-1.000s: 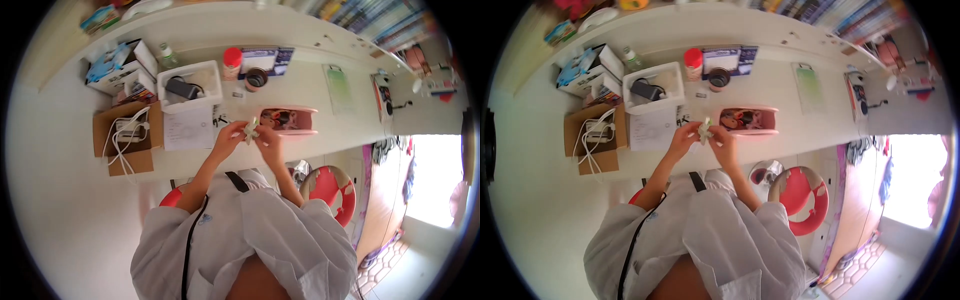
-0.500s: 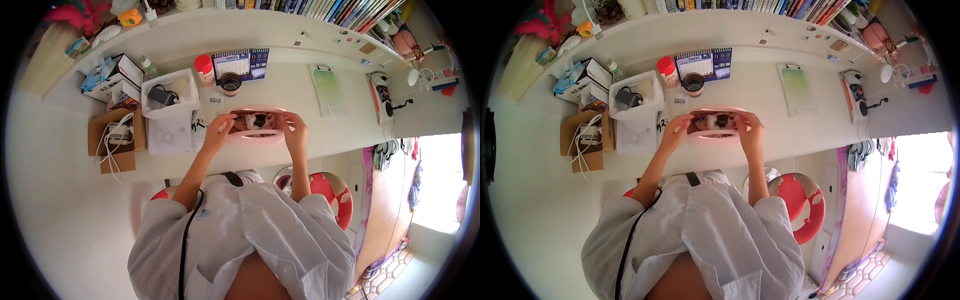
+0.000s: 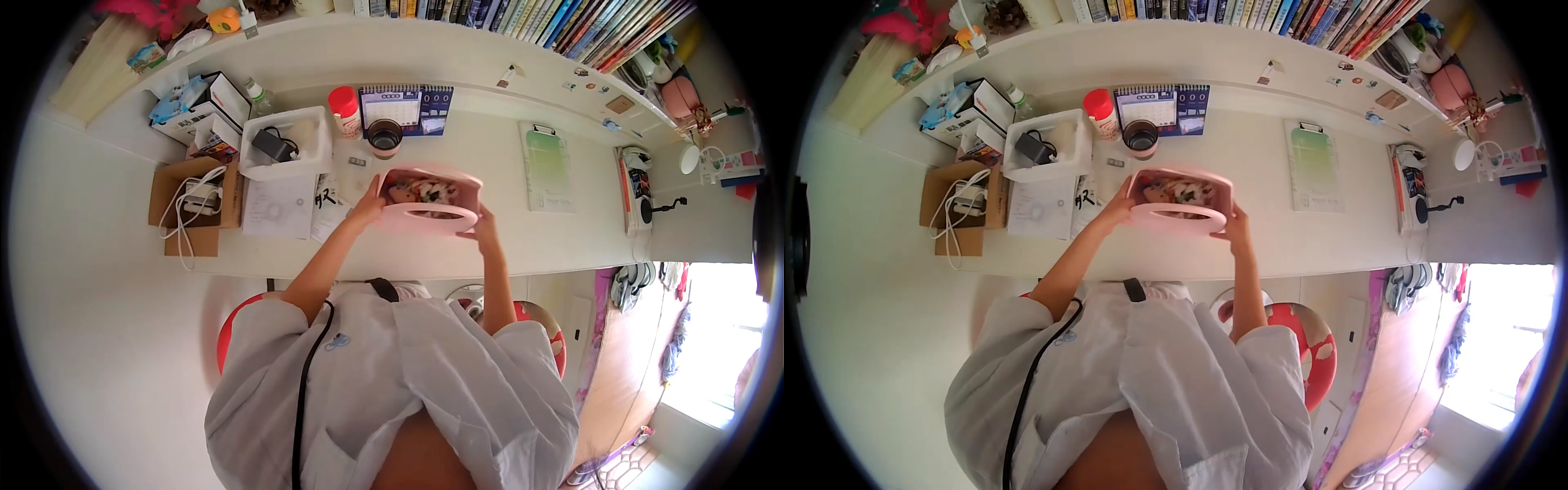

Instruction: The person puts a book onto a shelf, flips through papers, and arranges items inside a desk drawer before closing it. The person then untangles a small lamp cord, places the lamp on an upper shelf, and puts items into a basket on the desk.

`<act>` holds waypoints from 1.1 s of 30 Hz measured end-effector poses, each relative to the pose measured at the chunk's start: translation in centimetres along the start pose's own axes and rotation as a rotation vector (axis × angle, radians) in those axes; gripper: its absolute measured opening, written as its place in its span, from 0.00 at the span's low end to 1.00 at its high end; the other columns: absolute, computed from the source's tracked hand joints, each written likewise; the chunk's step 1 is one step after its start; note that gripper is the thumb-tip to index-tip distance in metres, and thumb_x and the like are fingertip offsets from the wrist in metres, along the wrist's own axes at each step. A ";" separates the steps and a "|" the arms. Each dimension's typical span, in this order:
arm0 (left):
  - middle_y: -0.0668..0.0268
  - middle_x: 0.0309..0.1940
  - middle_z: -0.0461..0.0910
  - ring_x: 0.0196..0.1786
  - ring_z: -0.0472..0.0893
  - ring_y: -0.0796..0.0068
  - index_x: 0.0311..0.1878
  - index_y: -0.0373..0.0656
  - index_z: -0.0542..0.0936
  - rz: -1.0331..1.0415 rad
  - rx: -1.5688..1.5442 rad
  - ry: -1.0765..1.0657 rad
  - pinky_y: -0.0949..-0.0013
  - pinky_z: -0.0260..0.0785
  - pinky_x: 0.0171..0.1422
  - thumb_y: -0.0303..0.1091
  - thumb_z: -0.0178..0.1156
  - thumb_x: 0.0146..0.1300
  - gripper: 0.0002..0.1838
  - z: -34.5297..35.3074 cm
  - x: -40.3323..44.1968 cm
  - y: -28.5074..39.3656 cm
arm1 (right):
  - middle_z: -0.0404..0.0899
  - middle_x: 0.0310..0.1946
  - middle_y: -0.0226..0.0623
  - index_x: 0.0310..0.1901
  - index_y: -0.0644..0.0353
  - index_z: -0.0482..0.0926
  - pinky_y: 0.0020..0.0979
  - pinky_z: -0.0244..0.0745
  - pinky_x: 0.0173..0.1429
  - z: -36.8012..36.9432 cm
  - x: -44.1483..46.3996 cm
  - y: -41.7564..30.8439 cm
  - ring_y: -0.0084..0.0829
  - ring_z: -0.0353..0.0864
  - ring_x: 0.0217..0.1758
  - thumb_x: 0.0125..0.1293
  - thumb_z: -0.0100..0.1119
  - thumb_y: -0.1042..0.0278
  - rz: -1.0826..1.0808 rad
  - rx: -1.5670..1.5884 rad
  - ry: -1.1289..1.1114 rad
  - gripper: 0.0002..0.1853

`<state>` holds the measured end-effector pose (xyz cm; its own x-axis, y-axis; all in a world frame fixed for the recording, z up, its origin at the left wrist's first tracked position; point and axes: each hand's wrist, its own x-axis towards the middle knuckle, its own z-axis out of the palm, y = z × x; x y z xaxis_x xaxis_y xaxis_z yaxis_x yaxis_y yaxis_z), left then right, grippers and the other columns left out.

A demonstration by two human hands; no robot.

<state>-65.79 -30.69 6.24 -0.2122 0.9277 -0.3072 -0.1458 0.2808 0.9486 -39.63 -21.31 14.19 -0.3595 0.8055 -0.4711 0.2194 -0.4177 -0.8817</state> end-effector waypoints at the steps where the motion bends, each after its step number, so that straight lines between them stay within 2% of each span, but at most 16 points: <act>1: 0.57 0.49 0.71 0.38 0.77 0.71 0.67 0.49 0.40 0.027 0.012 -0.008 0.73 0.71 0.26 0.22 0.42 0.47 0.42 1.1 0.6 0.7 | 0.74 0.44 0.38 0.54 0.59 0.67 0.34 0.82 0.32 -0.8 0.2 -0.8 0.35 0.78 0.40 0.60 0.44 0.71 -0.034 0.014 0.030 0.19; 5: 0.56 0.50 0.70 0.39 0.77 0.69 0.67 0.47 0.40 0.136 -0.100 -0.044 0.71 0.71 0.27 0.22 0.43 0.47 0.42 5.0 5.3 1.1 | 0.74 0.42 0.39 0.56 0.58 0.65 0.34 0.82 0.32 -4.2 1.7 -4.6 0.35 0.78 0.40 0.59 0.44 0.73 -0.065 -0.023 0.173 0.21; 8: 0.54 0.50 0.70 0.40 0.77 0.66 0.67 0.45 0.40 0.198 -0.135 -0.040 0.71 0.71 0.27 0.24 0.44 0.48 0.41 7.4 10.0 -3.3 | 0.76 0.38 0.40 0.55 0.61 0.66 0.33 0.82 0.33 -7.1 3.9 -3.5 0.34 0.78 0.39 0.58 0.45 0.74 -0.019 -0.103 0.202 0.21; 10: 0.54 0.51 0.70 0.41 0.77 0.63 0.67 0.44 0.41 0.043 0.072 -0.008 0.69 0.70 0.31 0.26 0.46 0.49 0.41 8.4 10.4 -3.8 | 0.77 0.40 0.40 0.56 0.60 0.66 0.33 0.81 0.31 -9.5 6.9 0.6 0.33 0.79 0.37 0.60 0.45 0.70 -0.019 -0.100 0.130 0.21; 11: 0.53 0.51 0.70 0.42 0.77 0.62 0.67 0.44 0.41 -0.013 0.136 0.006 0.68 0.70 0.32 0.27 0.46 0.49 0.41 8.6 9.9 -3.2 | 0.77 0.39 0.39 0.54 0.62 0.68 0.32 0.81 0.32 -9.1 6.5 -0.2 0.32 0.79 0.38 0.59 0.44 0.72 0.032 -0.034 0.236 0.19; 13: 0.53 0.50 0.70 0.45 0.75 0.60 0.65 0.42 0.52 -0.155 0.195 0.052 0.66 0.69 0.40 0.30 0.48 0.50 0.35 8.8 6.9 2.1 | 0.76 0.39 0.39 0.52 0.62 0.69 0.32 0.80 0.37 -8.1 5.4 -1.6 0.33 0.77 0.42 0.60 0.46 0.70 0.043 0.021 0.254 0.18; 15: 0.55 0.50 0.71 0.46 0.75 0.62 0.61 0.41 0.57 -0.133 0.037 0.086 0.66 0.68 0.43 0.32 0.48 0.51 0.30 7.9 6.9 -0.5 | 0.76 0.39 0.39 0.52 0.62 0.69 0.31 0.80 0.39 -7.7 5.1 -0.6 0.32 0.77 0.43 0.60 0.46 0.69 0.042 0.052 0.263 0.18; 19: 0.60 0.43 0.75 0.45 0.74 0.68 0.49 0.40 0.71 -0.161 -0.246 0.233 0.68 0.67 0.45 0.35 0.51 0.53 0.19 5.0 -0.3 0.5 | 0.73 0.32 0.33 0.40 0.63 0.72 0.26 0.73 0.33 -5.6 3.7 4.3 0.26 0.75 0.32 0.62 0.47 0.66 -0.235 0.231 0.730 0.10; 21: 0.64 0.38 0.76 0.41 0.74 0.74 0.44 0.40 0.73 -0.025 0.058 0.341 0.70 0.67 0.43 0.34 0.54 0.53 0.15 2.0 -3.0 -4.1 | 0.72 0.29 0.32 0.37 0.62 0.71 0.24 0.71 0.29 -3.8 2.6 7.9 0.23 0.72 0.28 0.62 0.48 0.67 -0.118 0.175 0.648 0.08; 23: 0.66 0.34 0.76 0.38 0.74 0.77 0.39 0.40 0.74 -0.130 -0.038 0.456 0.73 0.67 0.40 0.31 0.55 0.52 0.11 -1.5 -4.6 -10.3 | 0.73 0.30 0.33 0.38 0.62 0.72 0.22 0.70 0.27 -0.2 1.1 10.4 0.21 0.73 0.26 0.59 0.52 0.70 -0.071 -0.031 0.423 0.07; 26: 0.65 0.34 0.76 0.36 0.75 0.77 0.36 0.40 0.74 -0.356 -0.056 0.493 0.76 0.68 0.38 0.29 0.55 0.52 0.08 -3.5 -7.6 -4.9 | 0.77 0.28 0.38 0.39 0.66 0.73 0.23 0.73 0.31 5.7 0.7 10.8 0.26 0.76 0.26 0.57 0.51 0.75 -0.031 0.016 0.046 0.08; 27: 0.65 0.34 0.76 0.36 0.75 0.77 0.36 0.40 0.74 -0.348 -0.051 0.490 0.76 0.68 0.38 0.29 0.55 0.52 0.08 -4.1 -7.1 -4.5 | 0.77 0.28 0.40 0.38 0.67 0.73 0.23 0.73 0.31 7.7 1.2 10.3 0.26 0.77 0.25 0.57 0.51 0.75 -0.029 0.006 -0.049 0.08; 28: 0.63 0.34 0.75 0.34 0.75 0.75 0.40 0.39 0.73 -0.161 -0.005 0.512 0.76 0.68 0.37 0.28 0.56 0.51 0.11 -4.7 -6.1 -4.5 | 0.78 0.29 0.40 0.38 0.68 0.72 0.23 0.73 0.32 9.7 2.5 9.9 0.26 0.77 0.24 0.57 0.52 0.74 -0.083 -0.043 -0.108 0.09; 29: 0.62 0.35 0.75 0.33 0.76 0.73 0.43 0.39 0.71 0.027 0.039 0.527 0.76 0.68 0.35 0.27 0.56 0.51 0.14 -5.3 -5.1 -4.3 | 0.76 0.32 0.40 0.41 0.68 0.70 0.23 0.73 0.31 11.6 3.9 9.0 0.26 0.76 0.26 0.56 0.55 0.73 -0.168 -0.196 -0.107 0.13; 31: 0.61 0.40 0.73 0.39 0.75 0.72 0.49 0.40 0.67 0.129 0.060 0.561 0.73 0.68 0.41 0.26 0.57 0.50 0.21 -5.6 -2.8 0.3 | 0.69 0.45 0.43 0.52 0.64 0.61 0.28 0.73 0.37 14.6 6.4 6.1 0.29 0.75 0.35 0.51 0.62 0.70 -0.457 -0.439 -0.070 0.28; 33: 0.60 0.45 0.71 0.44 0.74 0.71 0.54 0.41 0.63 0.239 0.077 0.587 0.70 0.68 0.46 0.26 0.59 0.48 0.27 -6.6 -0.4 4.7 | 0.56 0.57 0.50 0.60 0.55 0.53 0.34 0.71 0.46 17.3 8.1 2.2 0.40 0.72 0.48 0.43 0.66 0.71 -0.443 -0.421 0.073 0.42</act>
<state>-72.77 -31.32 10.29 -0.7273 0.6840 -0.0555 0.0368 0.1197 0.9921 -57.71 -22.98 7.97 -0.4384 0.8976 -0.0466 0.4080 0.1525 -0.9002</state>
